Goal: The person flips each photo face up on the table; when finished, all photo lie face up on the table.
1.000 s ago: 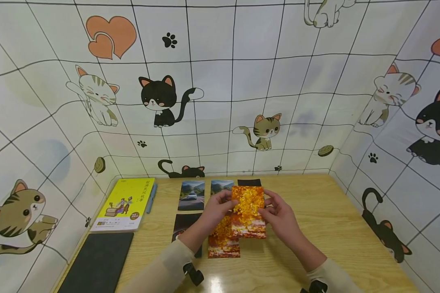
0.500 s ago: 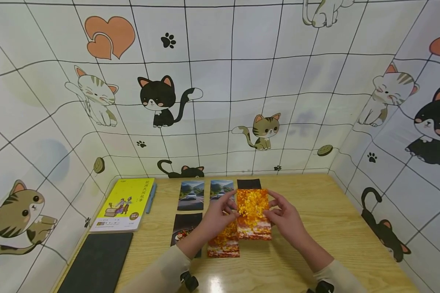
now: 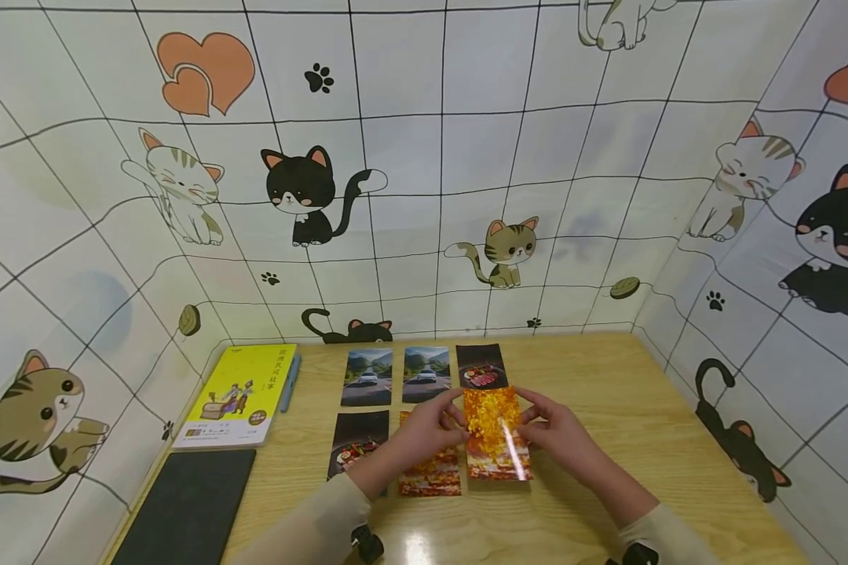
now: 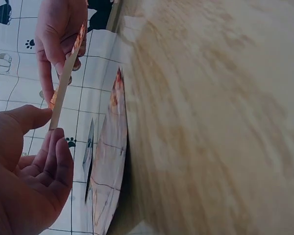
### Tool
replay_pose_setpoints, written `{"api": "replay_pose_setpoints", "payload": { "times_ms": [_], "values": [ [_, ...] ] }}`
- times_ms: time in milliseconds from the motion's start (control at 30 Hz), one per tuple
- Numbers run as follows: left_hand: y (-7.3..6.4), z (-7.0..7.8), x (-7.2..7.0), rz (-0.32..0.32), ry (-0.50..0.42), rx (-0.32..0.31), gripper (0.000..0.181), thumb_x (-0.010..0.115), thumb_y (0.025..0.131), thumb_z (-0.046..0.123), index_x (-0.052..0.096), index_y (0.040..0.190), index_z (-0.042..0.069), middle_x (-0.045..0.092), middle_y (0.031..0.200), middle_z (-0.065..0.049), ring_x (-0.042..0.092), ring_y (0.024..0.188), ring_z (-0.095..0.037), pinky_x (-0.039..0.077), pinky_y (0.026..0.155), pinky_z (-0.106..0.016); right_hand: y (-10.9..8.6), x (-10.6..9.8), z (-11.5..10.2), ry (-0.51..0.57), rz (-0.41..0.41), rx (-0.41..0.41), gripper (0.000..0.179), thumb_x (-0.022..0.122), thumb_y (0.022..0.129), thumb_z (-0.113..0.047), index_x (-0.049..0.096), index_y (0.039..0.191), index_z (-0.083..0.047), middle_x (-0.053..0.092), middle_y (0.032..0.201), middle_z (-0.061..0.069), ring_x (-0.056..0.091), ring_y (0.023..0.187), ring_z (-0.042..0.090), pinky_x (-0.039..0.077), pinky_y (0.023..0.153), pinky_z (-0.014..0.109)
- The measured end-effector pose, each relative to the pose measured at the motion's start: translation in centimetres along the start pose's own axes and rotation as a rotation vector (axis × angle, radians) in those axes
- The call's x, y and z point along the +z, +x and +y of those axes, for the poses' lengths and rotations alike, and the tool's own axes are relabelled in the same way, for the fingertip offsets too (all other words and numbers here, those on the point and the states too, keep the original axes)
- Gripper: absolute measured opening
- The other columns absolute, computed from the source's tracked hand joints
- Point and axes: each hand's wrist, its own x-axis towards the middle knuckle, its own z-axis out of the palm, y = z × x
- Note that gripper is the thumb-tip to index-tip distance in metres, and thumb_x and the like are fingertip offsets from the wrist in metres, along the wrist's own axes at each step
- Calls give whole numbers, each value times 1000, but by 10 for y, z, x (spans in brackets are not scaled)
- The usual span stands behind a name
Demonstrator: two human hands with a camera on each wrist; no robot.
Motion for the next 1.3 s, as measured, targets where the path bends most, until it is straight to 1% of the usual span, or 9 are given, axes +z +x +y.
{"api": "replay_pose_setpoints", "payload": {
  "times_ms": [67, 200, 367, 500, 533, 633, 767, 1067, 1300],
  "values": [
    [1, -1, 3, -11, 20, -14, 81, 84, 99, 9, 43, 169, 11, 68, 107, 4, 71, 87, -14, 59, 72, -29, 0, -2, 4, -17, -6, 6, 71, 70, 105, 0, 41, 169, -2, 66, 115, 20, 75, 88, 29, 62, 73, 39],
    [2, -1, 9, -15, 129, -43, 87, 88, 97, 15, 41, 170, 8, 68, 101, 10, 68, 86, -7, 60, 75, -28, 2, -6, 11, -32, -15, 26, 71, 71, 105, -1, 42, 169, -3, 67, 114, 18, 72, 85, 26, 57, 68, 36],
    [5, 5, 16, -22, 236, -66, 92, 91, 95, 17, 39, 170, 3, 67, 96, 12, 66, 80, -5, 59, 71, -29, 3, -7, 18, -53, -20, 31, 69, 74, 104, -2, 45, 167, -1, 67, 111, 18, 68, 83, 26, 55, 66, 34],
    [7, 10, 20, -32, 276, -88, 84, 91, 94, 15, 47, 164, 1, 68, 93, 11, 65, 73, -9, 56, 65, -30, 4, -7, 24, -113, -7, 24, 66, 77, 103, -4, 50, 164, 0, 69, 108, 14, 66, 81, 24, 55, 65, 32],
    [7, 11, 20, -36, 284, -97, 77, 91, 94, 15, 52, 159, 1, 68, 91, 10, 65, 71, -10, 56, 63, -30, 5, -7, 26, -120, -11, 25, 66, 76, 103, -4, 50, 163, 0, 69, 108, 14, 65, 81, 23, 54, 65, 32],
    [8, 12, 22, -43, 327, -110, 43, 92, 93, 18, 69, 128, 6, 67, 88, 9, 63, 68, -12, 54, 60, -30, 5, -7, 29, -125, -16, 35, 65, 76, 103, -3, 51, 163, 0, 69, 107, 13, 67, 82, 23, 55, 66, 33],
    [9, 11, 24, -49, 396, -101, 27, 94, 92, 22, 69, 100, 15, 65, 83, 9, 60, 69, -12, 51, 61, -30, 6, -7, 29, -128, -13, 50, 64, 77, 102, 0, 52, 161, 1, 68, 105, 12, 69, 84, 24, 57, 65, 33],
    [9, 15, 26, -73, 409, -146, 34, 95, 91, 21, 69, 109, 10, 67, 76, 9, 61, 68, -13, 52, 64, -30, 4, -4, 29, -120, -65, 85, 62, 73, 104, 2, 49, 161, 5, 67, 103, 14, 61, 67, 23, 54, 55, 37],
    [10, 15, 25, -81, 388, -153, 35, 93, 91, 19, 66, 110, 7, 67, 69, 4, 58, 58, -13, 46, 56, -29, 5, -2, 26, -148, -62, 104, 61, 74, 103, 0, 50, 160, 6, 67, 101, 14, 61, 68, 24, 53, 56, 36]
  ]
}}
